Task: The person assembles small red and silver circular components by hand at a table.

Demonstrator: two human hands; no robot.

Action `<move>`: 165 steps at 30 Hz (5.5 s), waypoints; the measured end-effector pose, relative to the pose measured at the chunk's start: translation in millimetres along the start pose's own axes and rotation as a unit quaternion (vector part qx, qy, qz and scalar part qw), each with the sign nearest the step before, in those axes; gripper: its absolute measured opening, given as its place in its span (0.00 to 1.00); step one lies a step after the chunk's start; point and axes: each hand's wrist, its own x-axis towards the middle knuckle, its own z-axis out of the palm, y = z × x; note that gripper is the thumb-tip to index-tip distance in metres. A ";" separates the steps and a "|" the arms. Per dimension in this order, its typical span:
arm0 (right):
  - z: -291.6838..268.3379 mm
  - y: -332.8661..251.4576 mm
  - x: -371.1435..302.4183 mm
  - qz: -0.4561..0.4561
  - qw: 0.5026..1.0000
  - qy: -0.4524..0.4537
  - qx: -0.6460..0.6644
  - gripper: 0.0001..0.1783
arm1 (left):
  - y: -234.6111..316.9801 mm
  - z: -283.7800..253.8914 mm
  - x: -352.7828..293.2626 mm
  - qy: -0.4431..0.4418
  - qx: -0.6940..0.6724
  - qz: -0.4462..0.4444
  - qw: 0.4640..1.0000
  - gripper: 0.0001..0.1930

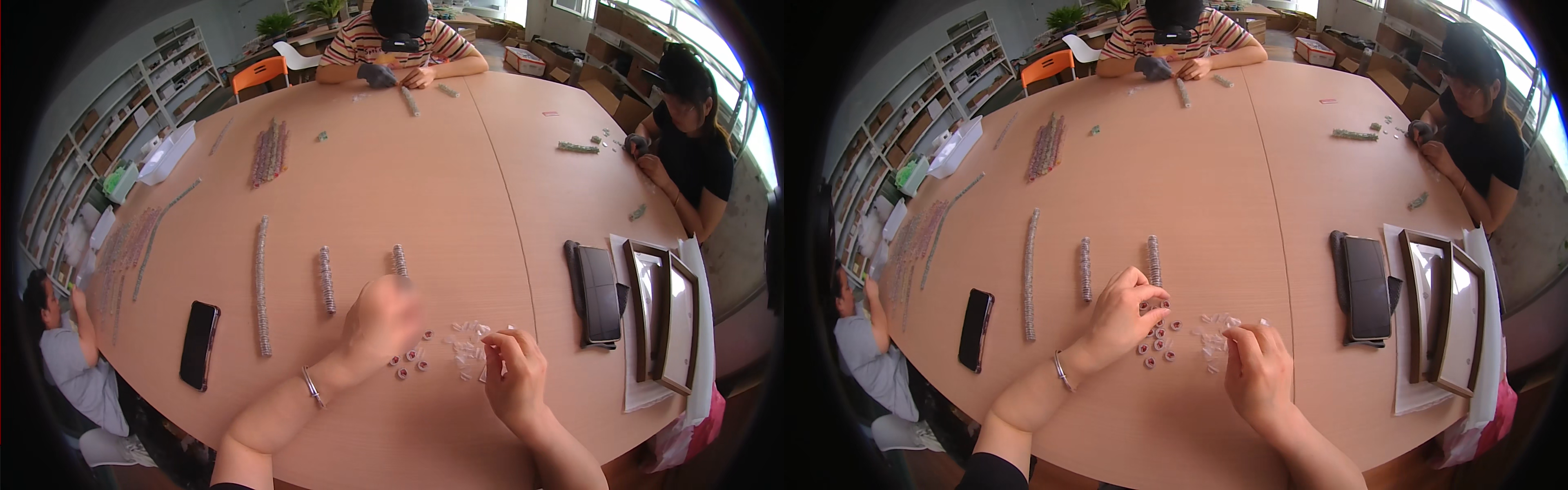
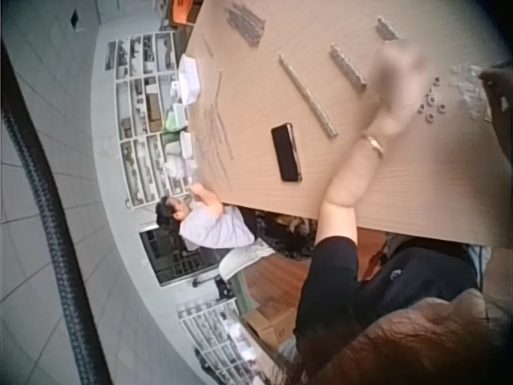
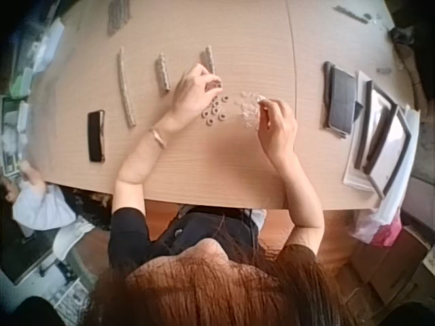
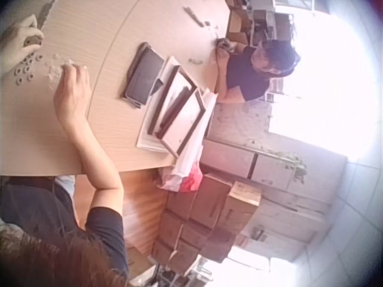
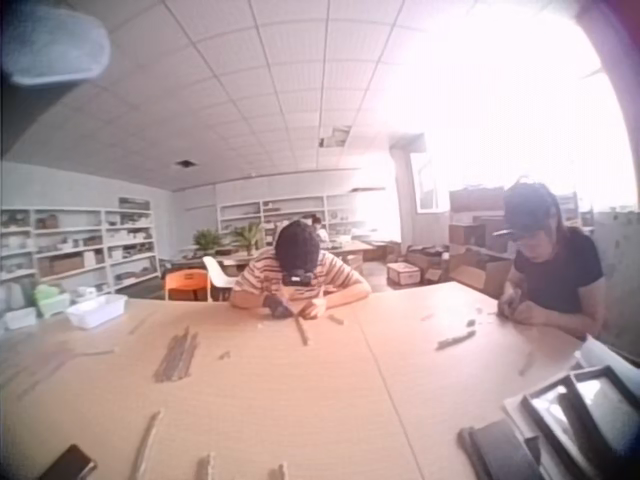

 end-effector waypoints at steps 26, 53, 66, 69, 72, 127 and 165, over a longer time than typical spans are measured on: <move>0.0 -26.5 -7.8 -0.072 0.985 0.055 0.143 0.10 | 45.5 -13.9 -38.5 -0.048 -0.345 0.033 0.937 0.10; -6.2 -31.1 -9.6 -0.164 0.975 0.104 0.110 0.12 | 42.3 -3.4 -49.7 -0.184 -0.772 -0.212 0.571 0.07; -15.9 -30.7 -0.3 -0.224 0.973 0.034 0.038 0.13 | 43.7 -8.4 -53.5 -0.205 -0.759 -0.239 0.570 0.09; -13.3 -29.6 -1.4 -0.230 0.972 0.018 0.040 0.11 | 42.7 -7.7 -55.4 -0.210 -0.771 -0.254 0.544 0.10; -9.7 -27.6 -3.9 -0.241 0.970 0.018 0.032 0.10 | 43.9 -6.5 -54.9 -0.209 -0.784 -0.256 0.525 0.10; 7.6 -4.7 0.7 -0.031 0.999 0.022 0.006 0.11 | -16.5 -8.3 -3.7 -0.020 -0.012 0.058 0.998 0.08; -2.6 -26.8 -7.9 -0.131 0.985 0.026 0.107 0.11 | 38.1 -20.8 -29.9 -0.248 -0.605 -0.153 0.741 0.12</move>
